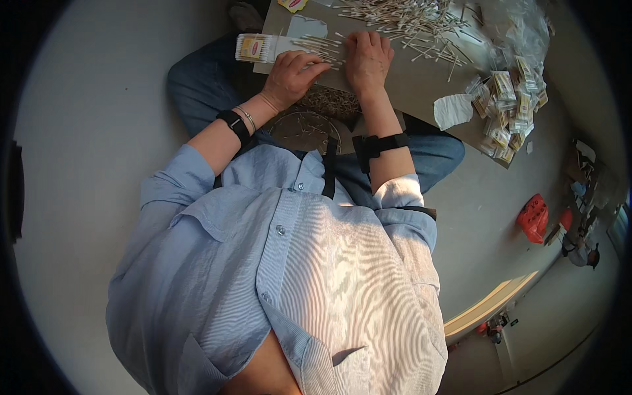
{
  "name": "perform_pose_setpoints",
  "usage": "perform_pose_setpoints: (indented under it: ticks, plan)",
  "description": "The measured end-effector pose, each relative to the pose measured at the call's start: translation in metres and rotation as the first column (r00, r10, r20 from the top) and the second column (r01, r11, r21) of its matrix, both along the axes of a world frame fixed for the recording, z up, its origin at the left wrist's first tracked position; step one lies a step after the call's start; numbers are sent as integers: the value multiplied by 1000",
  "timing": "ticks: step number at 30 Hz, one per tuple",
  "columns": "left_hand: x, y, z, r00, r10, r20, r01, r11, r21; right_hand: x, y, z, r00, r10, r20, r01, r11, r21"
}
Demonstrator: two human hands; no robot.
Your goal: Arrange and package bundles of cotton swabs into small paper boxes.
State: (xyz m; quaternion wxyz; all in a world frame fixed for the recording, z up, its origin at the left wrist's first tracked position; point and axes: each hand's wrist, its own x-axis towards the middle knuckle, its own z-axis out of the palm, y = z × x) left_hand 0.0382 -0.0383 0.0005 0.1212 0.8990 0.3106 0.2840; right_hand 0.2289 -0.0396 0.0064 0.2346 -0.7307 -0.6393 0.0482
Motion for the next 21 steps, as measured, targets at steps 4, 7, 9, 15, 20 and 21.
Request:
perform_pose_setpoints:
  ticks: [4,7,9,15,20,21]
  plan:
    - [4,-2,3,1000,-17,4,17,1000,9,-20,21,-2,995,93,34,-96,990,103]
    - [-1,-2,1,999,-30,25,30,1000,-8,-31,18,3,990,139,7,-138,982,129]
    - [-3,-4,-2,1000,-24,18,24,999,-26,-36,13,4,977,211,14,-211,978,1]
    - [2,-4,0,999,-36,14,37,998,-45,-36,14,2,979,196,46,-192,978,-78]
    - [3,-4,0,999,-26,27,28,998,-64,-35,21,2,952,289,102,-279,955,-103]
    - [4,-4,2,999,-26,29,28,996,-81,-33,20,1,946,298,123,-289,953,-88]
